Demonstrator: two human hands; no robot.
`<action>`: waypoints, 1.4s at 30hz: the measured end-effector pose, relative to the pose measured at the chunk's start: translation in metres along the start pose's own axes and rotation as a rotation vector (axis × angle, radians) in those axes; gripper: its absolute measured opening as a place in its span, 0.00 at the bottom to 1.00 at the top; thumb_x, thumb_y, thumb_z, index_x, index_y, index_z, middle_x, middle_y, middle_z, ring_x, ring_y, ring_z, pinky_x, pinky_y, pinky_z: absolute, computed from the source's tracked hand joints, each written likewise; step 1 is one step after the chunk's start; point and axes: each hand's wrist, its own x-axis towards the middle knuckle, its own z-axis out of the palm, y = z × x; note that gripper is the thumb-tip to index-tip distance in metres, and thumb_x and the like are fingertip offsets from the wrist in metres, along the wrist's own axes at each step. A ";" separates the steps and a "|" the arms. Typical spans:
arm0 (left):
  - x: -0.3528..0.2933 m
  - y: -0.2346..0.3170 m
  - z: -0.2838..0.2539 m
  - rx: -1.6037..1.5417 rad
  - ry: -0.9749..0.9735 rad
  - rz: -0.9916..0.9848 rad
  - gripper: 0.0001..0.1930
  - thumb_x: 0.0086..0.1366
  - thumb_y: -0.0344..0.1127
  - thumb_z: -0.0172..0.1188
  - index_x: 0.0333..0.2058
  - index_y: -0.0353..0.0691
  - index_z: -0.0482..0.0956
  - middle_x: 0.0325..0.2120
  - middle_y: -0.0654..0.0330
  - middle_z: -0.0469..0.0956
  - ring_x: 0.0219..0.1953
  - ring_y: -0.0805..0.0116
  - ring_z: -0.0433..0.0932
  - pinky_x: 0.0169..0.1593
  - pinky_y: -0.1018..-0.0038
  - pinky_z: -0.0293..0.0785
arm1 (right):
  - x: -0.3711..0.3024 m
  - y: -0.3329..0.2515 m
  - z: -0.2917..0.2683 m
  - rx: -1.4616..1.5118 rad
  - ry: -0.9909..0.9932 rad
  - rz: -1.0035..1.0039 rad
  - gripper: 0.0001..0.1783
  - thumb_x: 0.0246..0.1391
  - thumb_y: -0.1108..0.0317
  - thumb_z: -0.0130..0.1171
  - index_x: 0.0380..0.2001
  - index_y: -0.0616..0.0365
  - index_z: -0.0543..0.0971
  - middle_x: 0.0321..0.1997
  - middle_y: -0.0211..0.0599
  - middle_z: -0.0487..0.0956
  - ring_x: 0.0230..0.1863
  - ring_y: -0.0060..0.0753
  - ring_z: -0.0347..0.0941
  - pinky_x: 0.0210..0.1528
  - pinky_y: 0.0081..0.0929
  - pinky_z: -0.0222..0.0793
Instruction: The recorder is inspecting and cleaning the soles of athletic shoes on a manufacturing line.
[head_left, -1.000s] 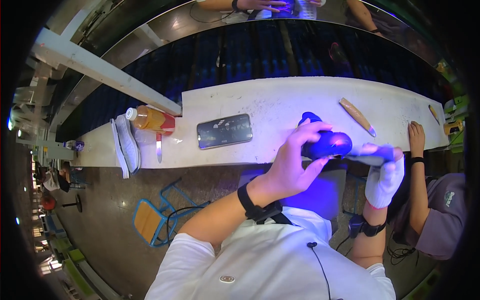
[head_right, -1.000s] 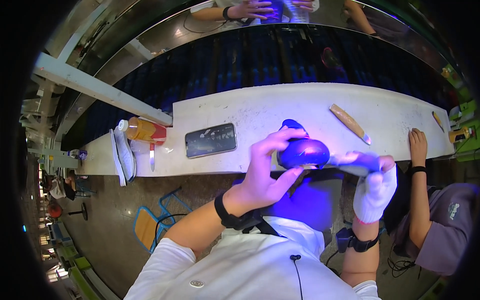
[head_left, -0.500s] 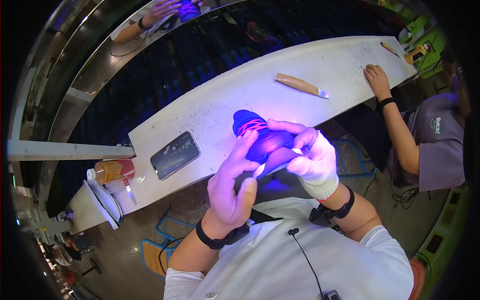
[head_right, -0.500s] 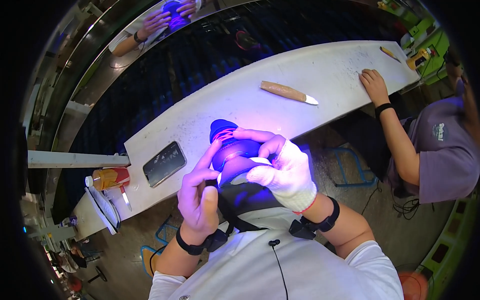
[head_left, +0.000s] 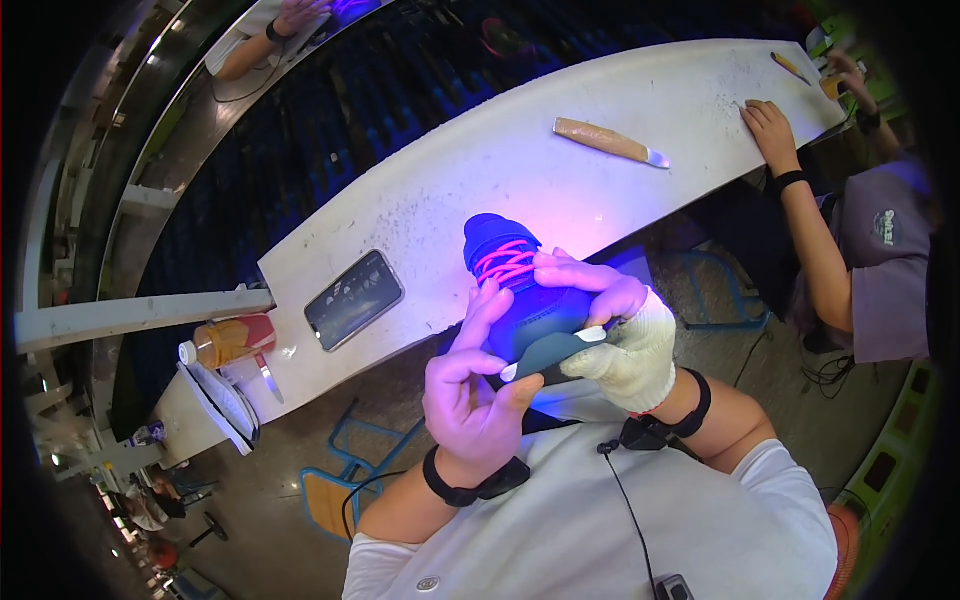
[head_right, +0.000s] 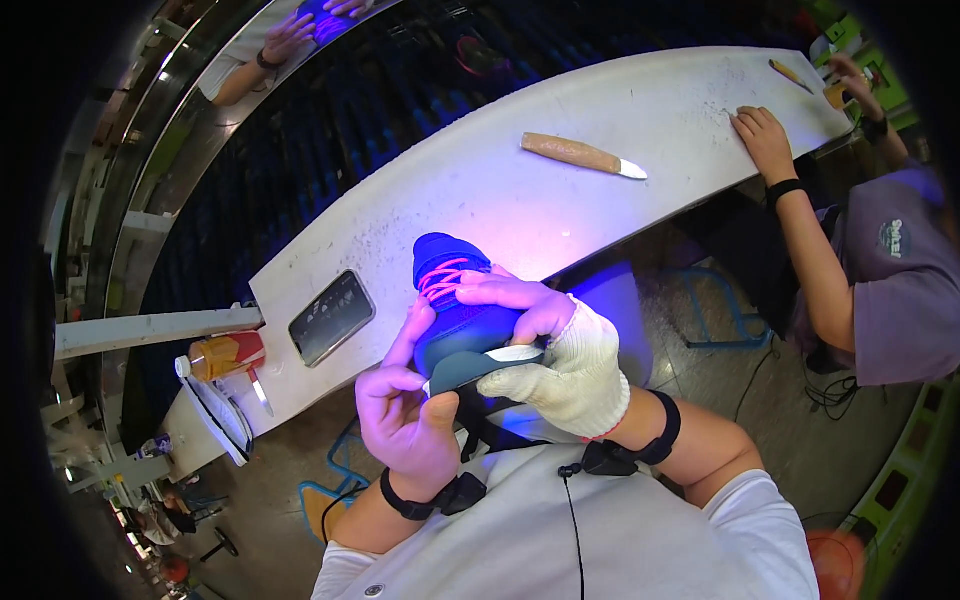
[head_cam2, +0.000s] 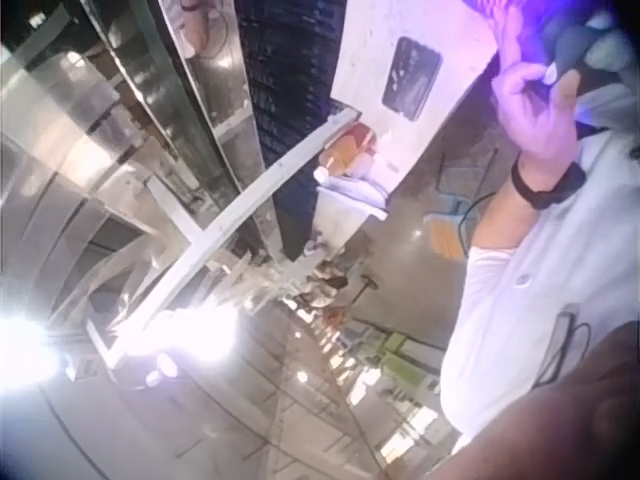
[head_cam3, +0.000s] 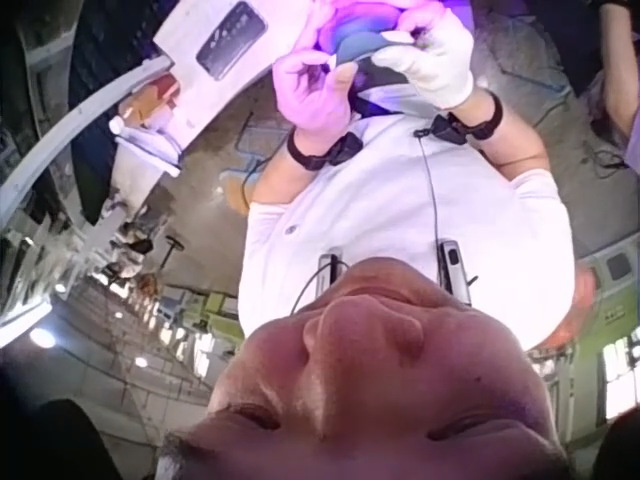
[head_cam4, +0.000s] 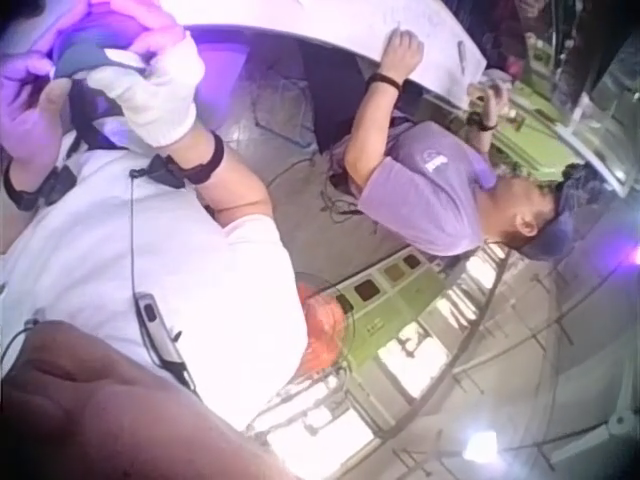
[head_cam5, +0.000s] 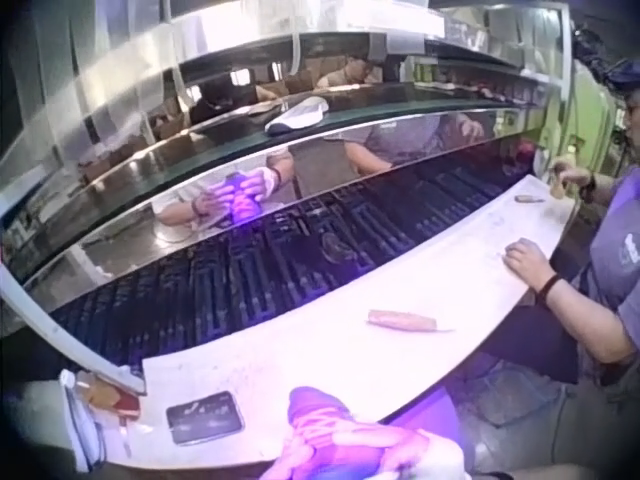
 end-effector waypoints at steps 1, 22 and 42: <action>0.000 0.000 0.000 -0.021 0.011 0.000 0.23 0.70 0.35 0.76 0.46 0.41 0.66 0.68 0.27 0.72 0.79 0.32 0.60 0.81 0.40 0.48 | 0.002 0.000 0.001 -0.018 -0.005 -0.011 0.24 0.55 0.64 0.83 0.38 0.56 0.73 0.64 0.60 0.84 0.69 0.59 0.80 0.79 0.60 0.64; 0.063 0.062 -0.064 0.449 -0.252 -0.169 0.24 0.67 0.43 0.76 0.53 0.32 0.81 0.58 0.39 0.84 0.69 0.44 0.78 0.75 0.46 0.67 | 0.022 0.048 0.003 -0.700 -0.288 -0.260 0.24 0.39 0.48 0.83 0.31 0.52 0.84 0.52 0.43 0.85 0.42 0.51 0.80 0.37 0.48 0.81; 0.032 0.036 -0.100 0.538 -0.274 -0.076 0.26 0.51 0.33 0.88 0.45 0.37 0.83 0.48 0.43 0.90 0.61 0.38 0.85 0.72 0.37 0.72 | 0.032 0.071 0.008 -0.608 -0.279 -0.226 0.36 0.31 0.38 0.82 0.25 0.59 0.76 0.50 0.51 0.81 0.53 0.59 0.79 0.54 0.56 0.81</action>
